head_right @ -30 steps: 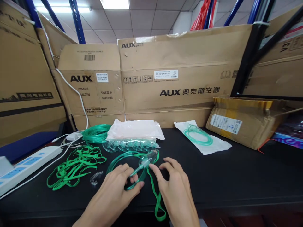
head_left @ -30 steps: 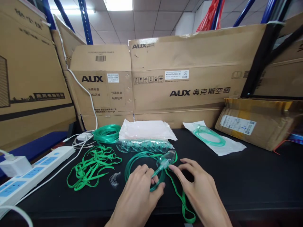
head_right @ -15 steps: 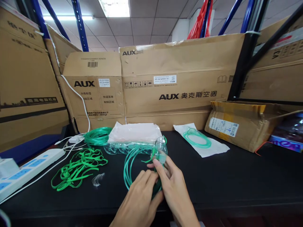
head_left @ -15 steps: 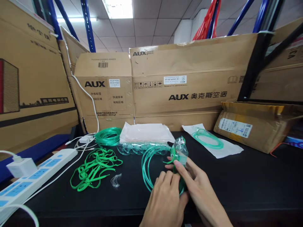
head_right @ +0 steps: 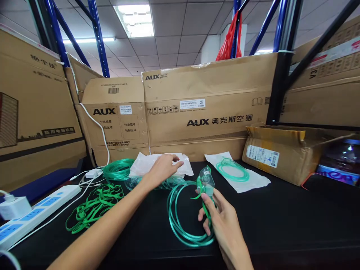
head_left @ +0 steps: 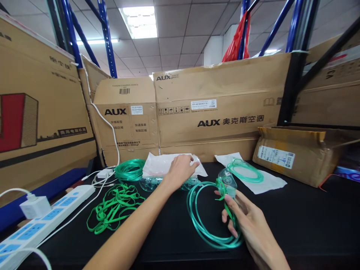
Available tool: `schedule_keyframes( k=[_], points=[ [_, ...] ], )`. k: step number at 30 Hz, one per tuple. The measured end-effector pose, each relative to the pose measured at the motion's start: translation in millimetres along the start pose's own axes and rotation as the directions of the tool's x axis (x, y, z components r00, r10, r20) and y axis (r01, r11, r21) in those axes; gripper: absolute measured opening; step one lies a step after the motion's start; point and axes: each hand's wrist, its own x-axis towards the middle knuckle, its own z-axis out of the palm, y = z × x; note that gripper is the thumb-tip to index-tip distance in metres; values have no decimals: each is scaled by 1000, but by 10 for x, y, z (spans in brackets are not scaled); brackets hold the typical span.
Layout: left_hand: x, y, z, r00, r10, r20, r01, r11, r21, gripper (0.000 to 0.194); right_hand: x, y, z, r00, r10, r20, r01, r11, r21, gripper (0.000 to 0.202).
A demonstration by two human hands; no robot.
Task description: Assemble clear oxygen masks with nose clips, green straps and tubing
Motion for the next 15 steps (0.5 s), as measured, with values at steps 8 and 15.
schedule_keyframes(
  k=[8,15],
  points=[
    [738,304,440,927,-284,245,231,947,224,37,-7,30,42,999,2,-47,-5,997,-74,65],
    [755,289,579,893,-333,303,244,923,296,36,28,66,6,999,12,-32,-15,994,-109,74]
  ],
)
